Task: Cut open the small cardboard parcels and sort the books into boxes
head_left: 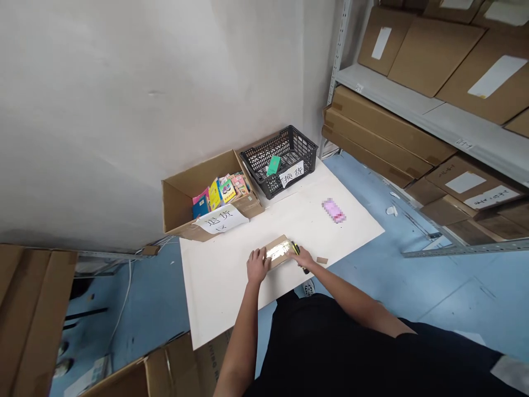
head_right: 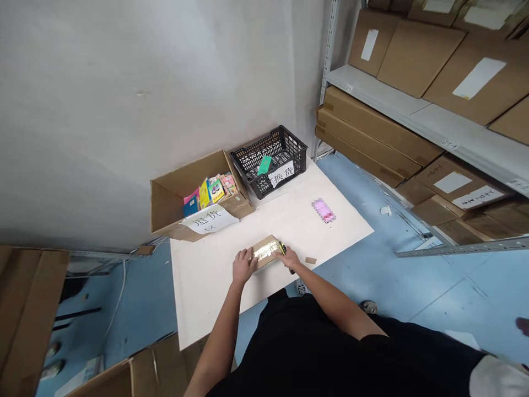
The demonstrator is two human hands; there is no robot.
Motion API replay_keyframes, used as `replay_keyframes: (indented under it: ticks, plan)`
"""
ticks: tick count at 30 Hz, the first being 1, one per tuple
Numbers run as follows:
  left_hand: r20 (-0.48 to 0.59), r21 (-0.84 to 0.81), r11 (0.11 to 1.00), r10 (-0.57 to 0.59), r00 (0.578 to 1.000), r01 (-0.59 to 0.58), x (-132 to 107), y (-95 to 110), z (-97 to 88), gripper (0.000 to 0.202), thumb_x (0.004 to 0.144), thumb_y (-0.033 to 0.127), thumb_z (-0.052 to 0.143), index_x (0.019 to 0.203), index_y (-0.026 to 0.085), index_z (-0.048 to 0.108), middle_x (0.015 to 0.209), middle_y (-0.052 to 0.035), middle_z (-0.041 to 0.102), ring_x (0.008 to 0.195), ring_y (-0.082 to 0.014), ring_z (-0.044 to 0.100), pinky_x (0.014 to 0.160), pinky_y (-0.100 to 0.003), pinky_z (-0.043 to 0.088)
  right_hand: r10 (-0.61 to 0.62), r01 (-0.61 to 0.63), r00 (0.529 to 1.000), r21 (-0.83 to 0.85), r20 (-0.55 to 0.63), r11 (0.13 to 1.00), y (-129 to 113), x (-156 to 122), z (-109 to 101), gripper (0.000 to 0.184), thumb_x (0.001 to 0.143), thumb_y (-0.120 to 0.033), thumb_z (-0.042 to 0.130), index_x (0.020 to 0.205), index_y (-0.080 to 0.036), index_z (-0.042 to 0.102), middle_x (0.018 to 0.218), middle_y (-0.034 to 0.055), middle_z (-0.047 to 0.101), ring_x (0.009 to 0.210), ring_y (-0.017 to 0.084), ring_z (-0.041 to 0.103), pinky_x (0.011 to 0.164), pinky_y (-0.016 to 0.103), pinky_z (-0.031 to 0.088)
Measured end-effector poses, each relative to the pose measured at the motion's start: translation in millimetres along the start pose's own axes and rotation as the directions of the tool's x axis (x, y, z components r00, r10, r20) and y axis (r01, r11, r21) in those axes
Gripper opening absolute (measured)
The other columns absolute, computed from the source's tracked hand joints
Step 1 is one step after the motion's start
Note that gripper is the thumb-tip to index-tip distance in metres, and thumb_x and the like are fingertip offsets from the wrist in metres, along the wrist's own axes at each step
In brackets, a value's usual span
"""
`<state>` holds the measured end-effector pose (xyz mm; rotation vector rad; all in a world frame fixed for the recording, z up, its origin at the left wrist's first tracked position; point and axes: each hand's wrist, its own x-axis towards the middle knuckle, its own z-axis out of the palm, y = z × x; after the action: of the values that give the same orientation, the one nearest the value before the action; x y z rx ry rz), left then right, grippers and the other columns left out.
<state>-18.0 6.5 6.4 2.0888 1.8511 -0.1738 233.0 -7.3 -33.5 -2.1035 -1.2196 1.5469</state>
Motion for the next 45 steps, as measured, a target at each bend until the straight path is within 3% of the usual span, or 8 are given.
replay_keyframes:
  ticks: [6,13,20,24,31,36,41,45]
  plan:
    - [-0.005,0.060,0.988,-0.139,0.990,0.139,-17,3,7.2,0.057,0.108,0.045,0.033,0.159,0.025,0.048,0.159,-0.0175,0.049,0.140,-0.0372,0.050,0.108,-0.052,0.047,0.082,-0.093,0.982,-0.055,-0.171,0.994,-50,28,24,0.054,0.087,-0.063,0.073,0.117,-0.022,0.056,0.119,0.0118,0.075,0.107,0.028,0.074,0.074,0.029,0.053]
    - [0.100,-0.023,0.993,0.114,0.988,-0.112,-17,22,9.0,0.063,0.099,0.020,0.046,0.160,0.035,0.044,0.150,-0.0088,0.056,0.132,-0.0262,0.057,0.102,-0.037,0.053,-0.039,0.016,0.978,-0.111,-0.205,0.994,-117,67,-14,0.048,0.094,-0.052,0.070,0.126,-0.019,0.056,0.122,0.0137,0.075,0.109,0.027,0.074,0.083,0.030,0.053]
    - [0.235,0.085,0.908,0.381,0.894,-0.409,52,33,-15.6,0.098,0.083,0.016,0.071,0.168,0.038,0.025,0.180,-0.0070,0.015,0.166,-0.0325,0.009,0.123,-0.051,0.035,-0.014,-0.018,0.970,-0.127,-0.242,0.992,-29,28,-21,0.057,0.092,-0.065,0.065,0.125,-0.020,0.057,0.124,0.0149,0.073,0.116,0.029,0.071,0.085,0.031,0.053]
    - [0.246,0.082,0.939,0.305,0.920,-0.333,62,35,-11.1,0.097,0.085,0.024,0.072,0.168,0.043,0.023,0.180,-0.0053,0.016,0.165,-0.0324,0.011,0.124,-0.054,0.033,0.028,-0.046,0.991,-0.130,-0.134,0.990,20,1,4,0.051,0.087,-0.064,0.071,0.112,-0.021,0.060,0.113,0.0121,0.076,0.106,0.030,0.074,0.080,0.032,0.054]
    - [0.077,0.200,0.980,-0.026,0.997,0.010,8,36,27.3,0.090,0.090,0.043,0.071,0.168,0.022,0.031,0.169,-0.0245,0.034,0.152,-0.0474,0.035,0.113,-0.061,0.041,0.038,-0.074,0.971,-0.147,-0.236,0.986,-37,36,-7,0.049,0.084,-0.054,0.080,0.115,-0.023,0.057,0.114,0.0093,0.075,0.105,0.026,0.073,0.076,0.028,0.052]
    - [-0.064,0.098,0.995,-0.019,0.998,0.025,-3,31,41.7,0.061,0.104,0.043,0.049,0.160,0.020,0.046,0.163,-0.0214,0.046,0.153,-0.0413,0.036,0.117,-0.058,0.041,-0.051,0.006,0.972,-0.191,-0.230,0.982,-81,67,-15,0.044,0.089,-0.052,0.077,0.115,-0.023,0.057,0.108,0.0082,0.075,0.100,0.024,0.073,0.076,0.026,0.051]
    - [-0.064,-0.010,1.000,-0.008,0.998,0.007,6,26,52.7,0.064,0.105,0.042,0.049,0.163,0.019,0.042,0.169,-0.0182,0.039,0.158,-0.0376,0.033,0.122,-0.051,0.040,-0.085,0.084,0.996,-0.025,-0.021,0.996,-51,62,-30,0.038,0.110,-0.055,0.040,0.100,-0.023,0.058,0.069,-0.0028,0.065,0.055,0.015,0.064,0.059,0.023,0.046]
    - [-0.044,-0.033,0.999,-0.014,0.999,0.013,6,25,58.6,0.062,0.105,0.045,0.048,0.163,0.021,0.044,0.171,-0.0166,0.037,0.159,-0.0375,0.031,0.125,-0.051,0.037,-0.124,0.142,0.984,-0.138,0.129,0.980,-23,50,-45,0.046,0.109,-0.056,0.042,0.086,-0.021,0.061,0.055,-0.0047,0.056,0.042,0.014,0.055,0.053,0.024,0.040]
